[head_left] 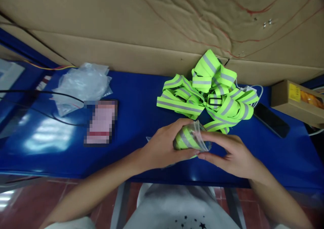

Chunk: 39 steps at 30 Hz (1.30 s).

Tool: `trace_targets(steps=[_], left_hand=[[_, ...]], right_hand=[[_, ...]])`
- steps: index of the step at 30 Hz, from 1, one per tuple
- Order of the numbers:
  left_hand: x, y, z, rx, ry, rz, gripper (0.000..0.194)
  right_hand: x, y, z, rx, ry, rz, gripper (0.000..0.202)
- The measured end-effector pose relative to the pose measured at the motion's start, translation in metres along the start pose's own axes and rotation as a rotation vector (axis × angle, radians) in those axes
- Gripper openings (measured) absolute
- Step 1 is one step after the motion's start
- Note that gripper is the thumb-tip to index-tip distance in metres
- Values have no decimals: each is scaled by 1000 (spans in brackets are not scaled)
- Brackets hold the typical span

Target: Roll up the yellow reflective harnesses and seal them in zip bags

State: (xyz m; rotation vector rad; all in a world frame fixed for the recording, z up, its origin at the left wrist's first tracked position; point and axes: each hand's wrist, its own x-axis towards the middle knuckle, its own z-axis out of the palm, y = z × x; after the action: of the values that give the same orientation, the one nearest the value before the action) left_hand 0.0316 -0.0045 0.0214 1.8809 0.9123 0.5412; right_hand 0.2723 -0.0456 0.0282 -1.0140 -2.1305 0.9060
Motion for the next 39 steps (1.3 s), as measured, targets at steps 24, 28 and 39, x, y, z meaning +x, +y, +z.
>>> trace_targets(steps=[24,28,39], left_hand=[[3,-12,-7,-630,98,69,60],[8,-20,-16,-716,-36,-49,60],[12,-22,-16,-647,-73,-18,52]], right_hand=[[13,18,6,193,308,114,17],[10,18,3,90,223,-1,19],[10,25,-2,451,282,91,17]])
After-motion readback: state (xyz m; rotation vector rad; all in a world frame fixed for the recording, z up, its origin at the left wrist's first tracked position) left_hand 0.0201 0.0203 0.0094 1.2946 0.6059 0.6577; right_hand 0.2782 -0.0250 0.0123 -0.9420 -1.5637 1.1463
